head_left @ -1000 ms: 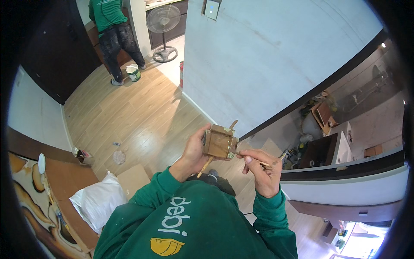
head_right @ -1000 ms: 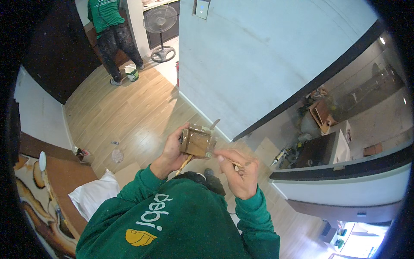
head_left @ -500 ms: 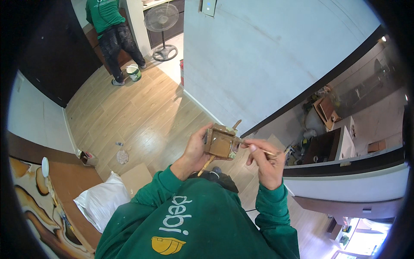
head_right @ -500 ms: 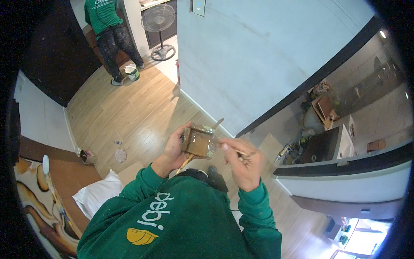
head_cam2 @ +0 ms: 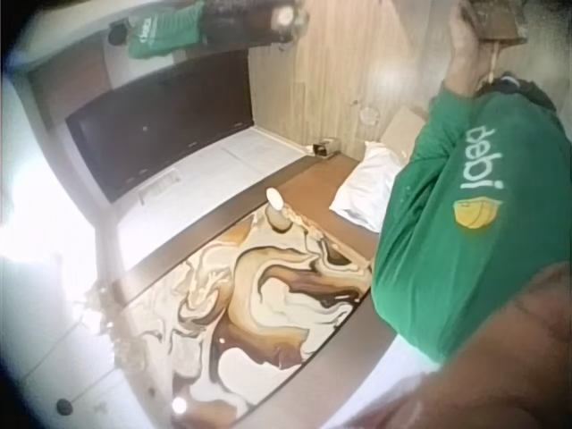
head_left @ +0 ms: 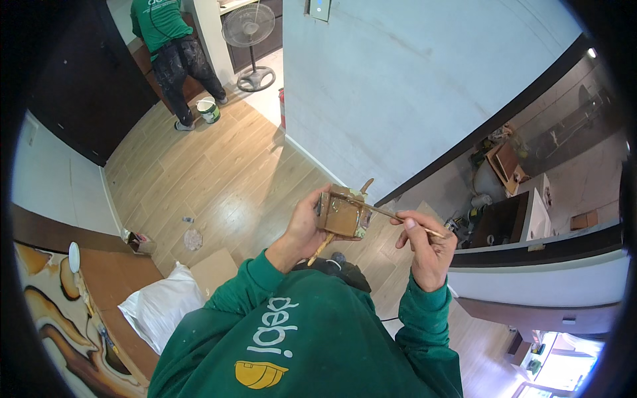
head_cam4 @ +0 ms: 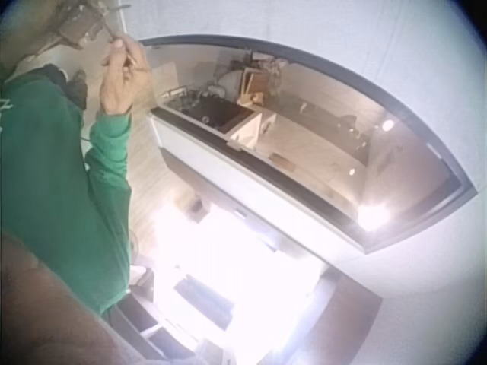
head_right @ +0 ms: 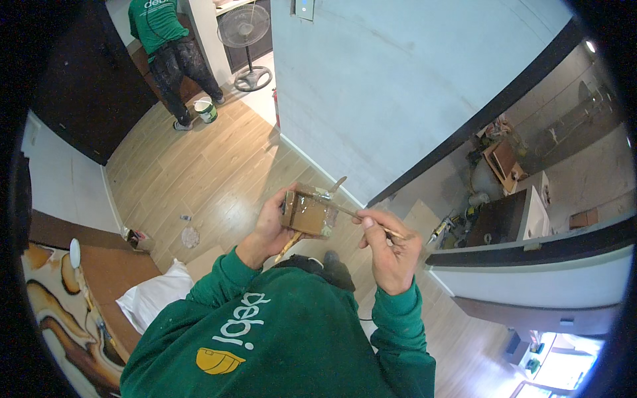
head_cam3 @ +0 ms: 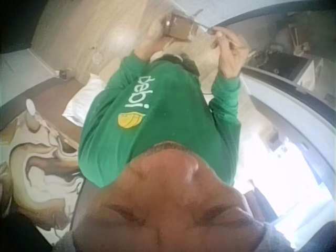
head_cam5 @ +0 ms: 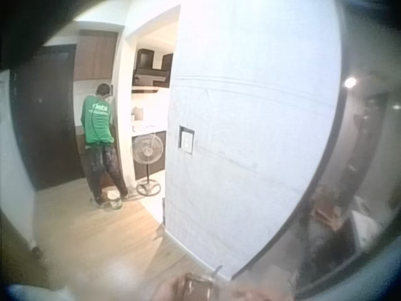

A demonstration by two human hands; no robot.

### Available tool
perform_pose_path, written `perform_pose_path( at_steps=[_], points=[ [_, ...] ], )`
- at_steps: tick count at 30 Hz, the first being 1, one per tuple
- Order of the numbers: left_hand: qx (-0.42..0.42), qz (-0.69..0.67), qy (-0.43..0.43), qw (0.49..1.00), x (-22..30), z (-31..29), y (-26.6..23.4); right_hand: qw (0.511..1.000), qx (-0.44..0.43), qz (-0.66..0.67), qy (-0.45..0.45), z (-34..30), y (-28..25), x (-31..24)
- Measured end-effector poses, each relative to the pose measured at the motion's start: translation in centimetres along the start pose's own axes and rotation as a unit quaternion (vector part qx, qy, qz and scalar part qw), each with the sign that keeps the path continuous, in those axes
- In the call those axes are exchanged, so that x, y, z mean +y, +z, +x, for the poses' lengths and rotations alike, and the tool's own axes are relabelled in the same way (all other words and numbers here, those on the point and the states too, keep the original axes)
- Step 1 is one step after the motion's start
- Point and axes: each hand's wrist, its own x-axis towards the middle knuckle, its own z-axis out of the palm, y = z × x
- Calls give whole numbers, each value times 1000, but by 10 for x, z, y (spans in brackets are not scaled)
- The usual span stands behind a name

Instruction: The person applies a brown finish to a small wooden box using a brush, then wipes the edge of a bathroom vanity with a cloth. The person repeatedly dips the brush and applies finish to the box while standing in a bathroom.

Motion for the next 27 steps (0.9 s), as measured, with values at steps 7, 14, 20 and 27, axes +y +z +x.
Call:
perform_pose_path(
  at_steps=[7, 14, 20, 27],
  points=[
    [-11, -13, -9, 1000, -3, 0, 0, 999, -29, 12, -23, -7, -3, 1],
    [-32, -13, -14, 999, -5, -2, 1, 997, -68, 15, 25, -12, 0, 3],
    [-35, -30, -10, 999, -8, 0, -2, 996, -71, -48, 9, -19, 2, 4],
    [-3, -51, 140, 989, -16, -3, 2, 954, -9, -236, -185, -30, 17, 3]
  ],
)
